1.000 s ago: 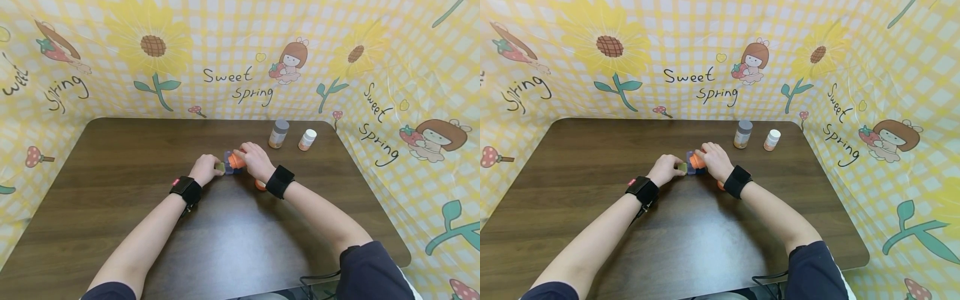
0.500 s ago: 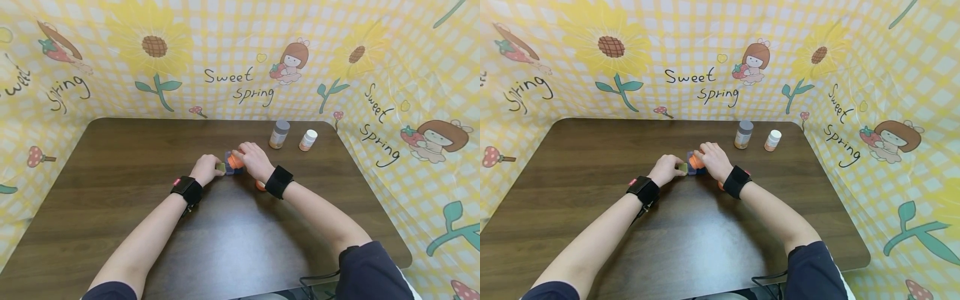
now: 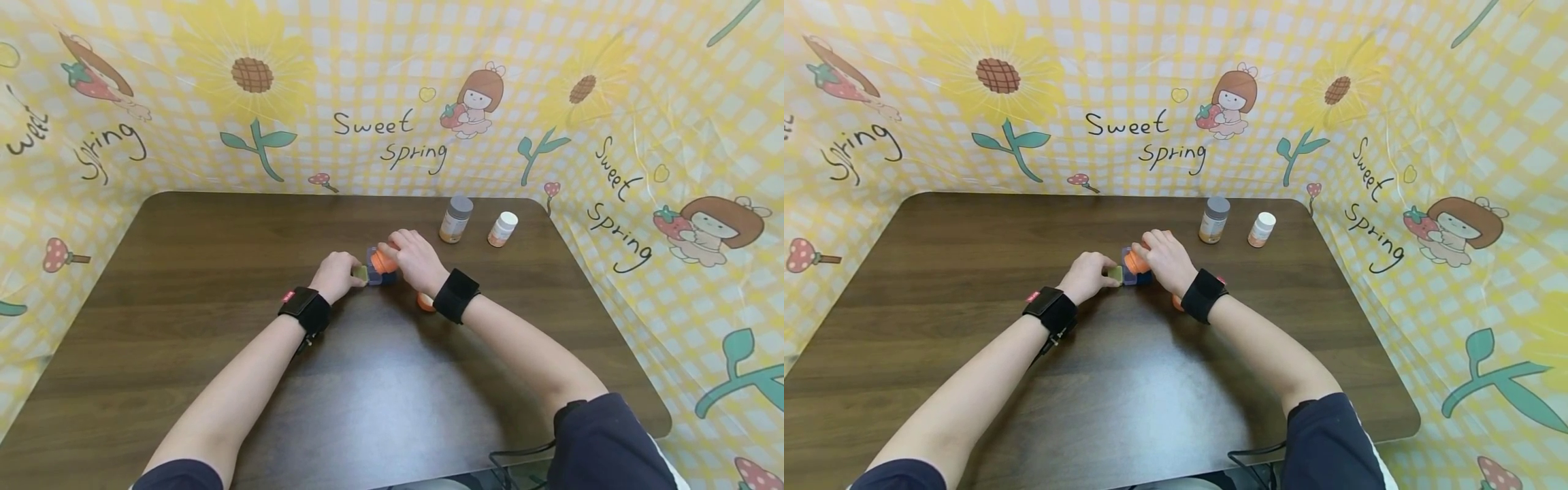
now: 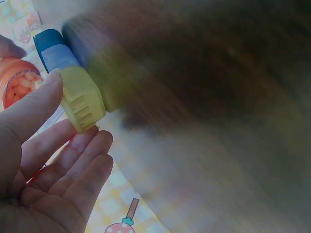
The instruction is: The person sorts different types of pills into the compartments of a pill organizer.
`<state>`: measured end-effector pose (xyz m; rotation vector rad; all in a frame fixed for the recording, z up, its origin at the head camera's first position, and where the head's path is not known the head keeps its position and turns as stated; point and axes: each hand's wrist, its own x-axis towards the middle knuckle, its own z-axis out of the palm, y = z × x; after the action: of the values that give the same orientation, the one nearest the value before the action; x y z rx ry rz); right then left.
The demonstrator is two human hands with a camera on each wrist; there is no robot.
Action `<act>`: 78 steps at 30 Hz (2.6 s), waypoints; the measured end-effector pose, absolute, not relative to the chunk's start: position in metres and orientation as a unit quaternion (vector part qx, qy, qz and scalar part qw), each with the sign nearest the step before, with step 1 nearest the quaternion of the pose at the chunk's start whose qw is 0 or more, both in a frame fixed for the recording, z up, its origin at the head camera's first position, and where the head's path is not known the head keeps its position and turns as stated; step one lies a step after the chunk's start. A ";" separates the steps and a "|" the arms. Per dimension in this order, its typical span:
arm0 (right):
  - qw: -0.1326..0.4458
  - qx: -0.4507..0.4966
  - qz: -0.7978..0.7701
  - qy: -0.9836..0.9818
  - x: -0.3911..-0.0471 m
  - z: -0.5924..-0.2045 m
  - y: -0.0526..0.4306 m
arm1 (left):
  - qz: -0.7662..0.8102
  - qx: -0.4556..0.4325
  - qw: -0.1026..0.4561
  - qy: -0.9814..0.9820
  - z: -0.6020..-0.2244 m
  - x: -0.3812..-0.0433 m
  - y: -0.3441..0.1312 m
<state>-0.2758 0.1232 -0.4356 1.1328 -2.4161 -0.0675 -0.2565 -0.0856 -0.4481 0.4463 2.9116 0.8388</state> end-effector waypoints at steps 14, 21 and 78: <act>0.233 0.417 -0.037 -0.878 -0.276 -0.440 0.124 | 0.257 0.153 0.038 0.953 -0.446 -0.256 -0.085; 0.229 0.414 -0.028 -0.880 -0.276 -0.439 0.125 | 0.254 0.154 0.034 0.954 -0.445 -0.255 -0.085; 0.219 0.394 -0.014 -0.892 -0.275 -0.439 0.128 | 0.255 0.147 0.038 0.955 -0.448 -0.258 -0.085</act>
<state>-0.2748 0.1275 -0.4390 1.0913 -2.4700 -0.0375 -0.2579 -0.0853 -0.4475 0.4524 2.9289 0.7827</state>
